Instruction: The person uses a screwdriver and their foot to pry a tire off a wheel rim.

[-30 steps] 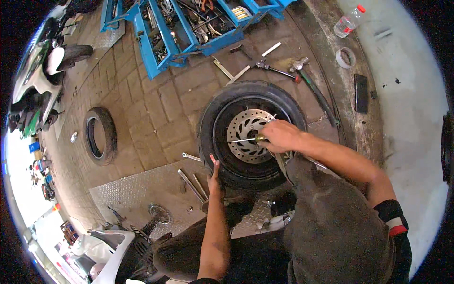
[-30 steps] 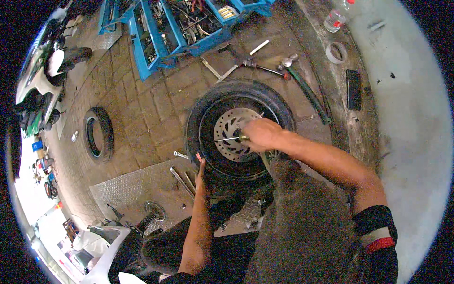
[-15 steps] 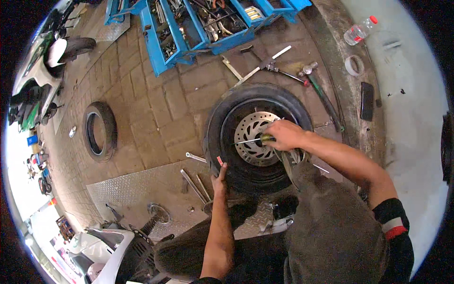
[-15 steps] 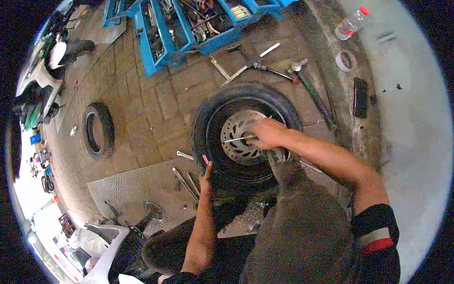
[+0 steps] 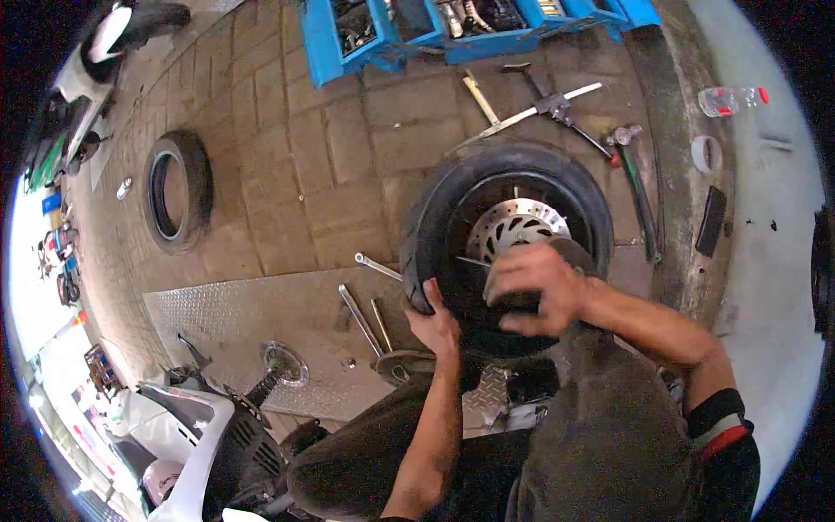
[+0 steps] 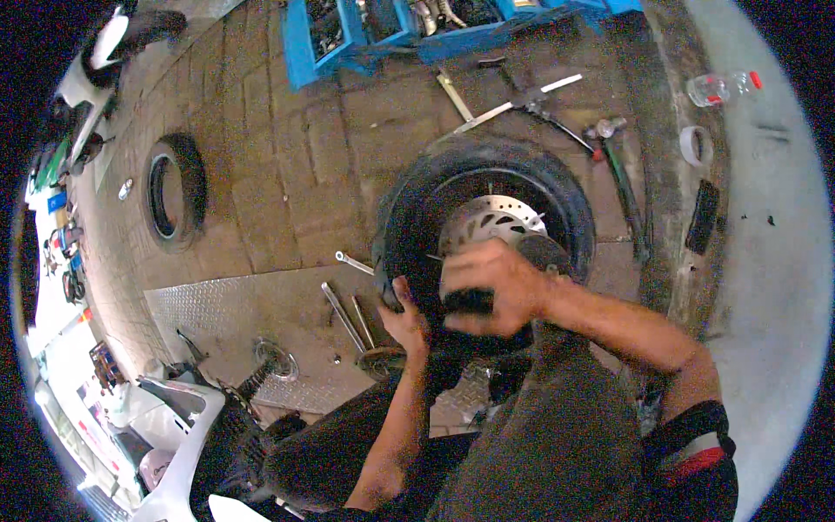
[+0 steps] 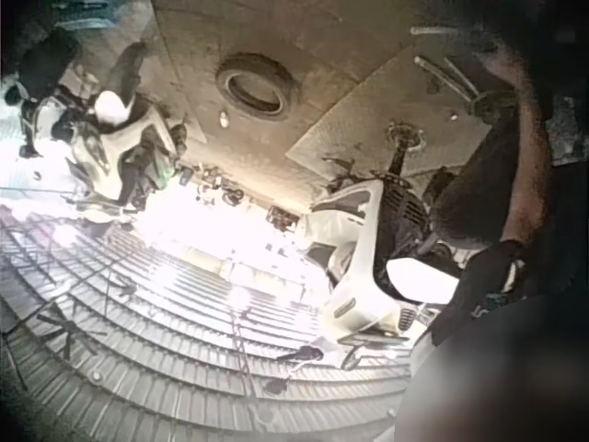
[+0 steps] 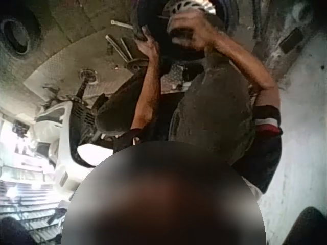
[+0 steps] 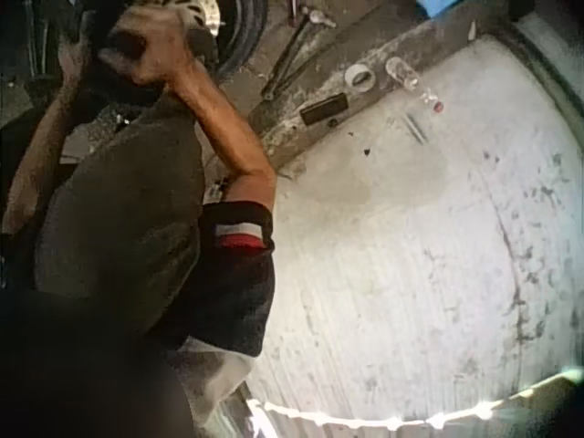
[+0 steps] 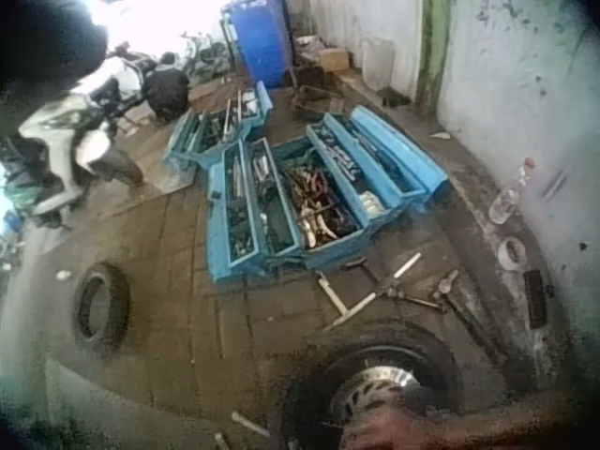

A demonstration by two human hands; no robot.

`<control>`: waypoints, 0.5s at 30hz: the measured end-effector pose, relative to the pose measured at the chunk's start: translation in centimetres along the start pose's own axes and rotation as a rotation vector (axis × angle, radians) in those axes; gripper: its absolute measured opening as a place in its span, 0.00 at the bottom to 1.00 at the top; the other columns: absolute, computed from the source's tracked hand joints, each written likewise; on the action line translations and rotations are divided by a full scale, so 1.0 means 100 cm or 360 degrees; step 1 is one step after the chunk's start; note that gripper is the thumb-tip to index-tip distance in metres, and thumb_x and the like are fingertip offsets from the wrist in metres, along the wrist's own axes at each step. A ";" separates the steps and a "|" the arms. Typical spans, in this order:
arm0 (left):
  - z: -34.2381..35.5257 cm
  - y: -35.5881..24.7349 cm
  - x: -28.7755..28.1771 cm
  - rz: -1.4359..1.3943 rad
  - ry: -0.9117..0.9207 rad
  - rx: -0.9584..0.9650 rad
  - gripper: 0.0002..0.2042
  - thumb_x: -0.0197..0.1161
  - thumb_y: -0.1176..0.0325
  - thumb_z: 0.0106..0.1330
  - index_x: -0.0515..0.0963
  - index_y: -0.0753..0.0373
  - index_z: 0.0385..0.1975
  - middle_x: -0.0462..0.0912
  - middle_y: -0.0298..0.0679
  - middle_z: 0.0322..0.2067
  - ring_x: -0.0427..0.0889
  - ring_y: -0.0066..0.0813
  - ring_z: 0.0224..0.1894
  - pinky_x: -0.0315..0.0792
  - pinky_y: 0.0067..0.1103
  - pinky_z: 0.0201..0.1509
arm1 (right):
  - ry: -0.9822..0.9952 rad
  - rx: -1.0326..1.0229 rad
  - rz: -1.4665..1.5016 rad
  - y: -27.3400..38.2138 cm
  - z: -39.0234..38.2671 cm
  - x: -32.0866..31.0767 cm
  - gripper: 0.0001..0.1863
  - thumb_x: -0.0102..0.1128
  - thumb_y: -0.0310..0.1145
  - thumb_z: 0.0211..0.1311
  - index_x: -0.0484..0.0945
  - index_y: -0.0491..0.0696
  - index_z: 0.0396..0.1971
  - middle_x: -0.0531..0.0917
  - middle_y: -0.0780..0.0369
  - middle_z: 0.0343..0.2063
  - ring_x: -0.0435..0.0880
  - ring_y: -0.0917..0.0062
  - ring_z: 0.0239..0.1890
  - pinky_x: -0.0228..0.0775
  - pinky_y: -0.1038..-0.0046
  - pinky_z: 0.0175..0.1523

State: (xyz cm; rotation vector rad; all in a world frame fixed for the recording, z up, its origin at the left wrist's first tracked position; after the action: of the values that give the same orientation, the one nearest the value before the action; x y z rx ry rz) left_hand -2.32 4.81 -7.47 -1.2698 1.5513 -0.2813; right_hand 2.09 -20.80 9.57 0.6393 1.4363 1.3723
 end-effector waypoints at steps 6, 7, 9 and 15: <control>0.000 -0.018 -0.004 0.0330 0.0004 0.0036 0.41 0.66 0.41 0.64 0.71 0.79 0.59 0.77 0.66 0.53 0.75 0.62 0.58 0.67 0.40 0.64 | 0.0625 -0.0490 -0.0352 0.032 0.038 0.068 0.16 0.69 0.43 0.49 0.80 0.50 0.34 0.82 0.62 0.30 0.85 0.65 0.33 0.77 0.65 0.36; 0.005 -0.009 -0.002 0.0320 0.0005 0.0095 0.41 0.68 0.41 0.63 0.72 0.78 0.58 0.77 0.66 0.52 0.75 0.62 0.57 0.67 0.42 0.63 | 0.0576 -0.0464 -0.0347 0.035 0.046 0.076 0.16 0.70 0.42 0.47 0.78 0.50 0.32 0.82 0.62 0.29 0.84 0.65 0.31 0.76 0.66 0.35; 0.004 -0.003 0.000 0.0452 -0.0009 0.0094 0.40 0.68 0.42 0.63 0.71 0.77 0.59 0.77 0.65 0.52 0.74 0.62 0.57 0.67 0.43 0.63 | 0.0469 -0.0399 -0.0361 0.043 0.062 0.085 0.16 0.73 0.40 0.44 0.76 0.50 0.27 0.80 0.63 0.27 0.83 0.66 0.28 0.76 0.66 0.32; 0.002 0.020 0.003 0.0659 -0.0025 0.0100 0.41 0.64 0.39 0.64 0.69 0.73 0.62 0.71 0.65 0.57 0.69 0.63 0.61 0.63 0.46 0.65 | 0.0532 0.0004 -0.0516 0.042 0.106 0.106 0.14 0.72 0.38 0.47 0.77 0.48 0.27 0.82 0.60 0.26 0.84 0.62 0.26 0.78 0.62 0.31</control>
State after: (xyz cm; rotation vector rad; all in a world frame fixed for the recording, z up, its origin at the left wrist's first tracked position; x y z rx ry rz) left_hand -3.32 5.49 -9.15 -0.8730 1.7341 -0.0530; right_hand 6.79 -6.17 11.98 0.1671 1.7193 1.2554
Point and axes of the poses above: each hand's wrist, its own z-axis towards the middle knuckle, its own x-axis out of the palm, y = z × x, the point moved 7 cm from there along z, towards the middle knuckle
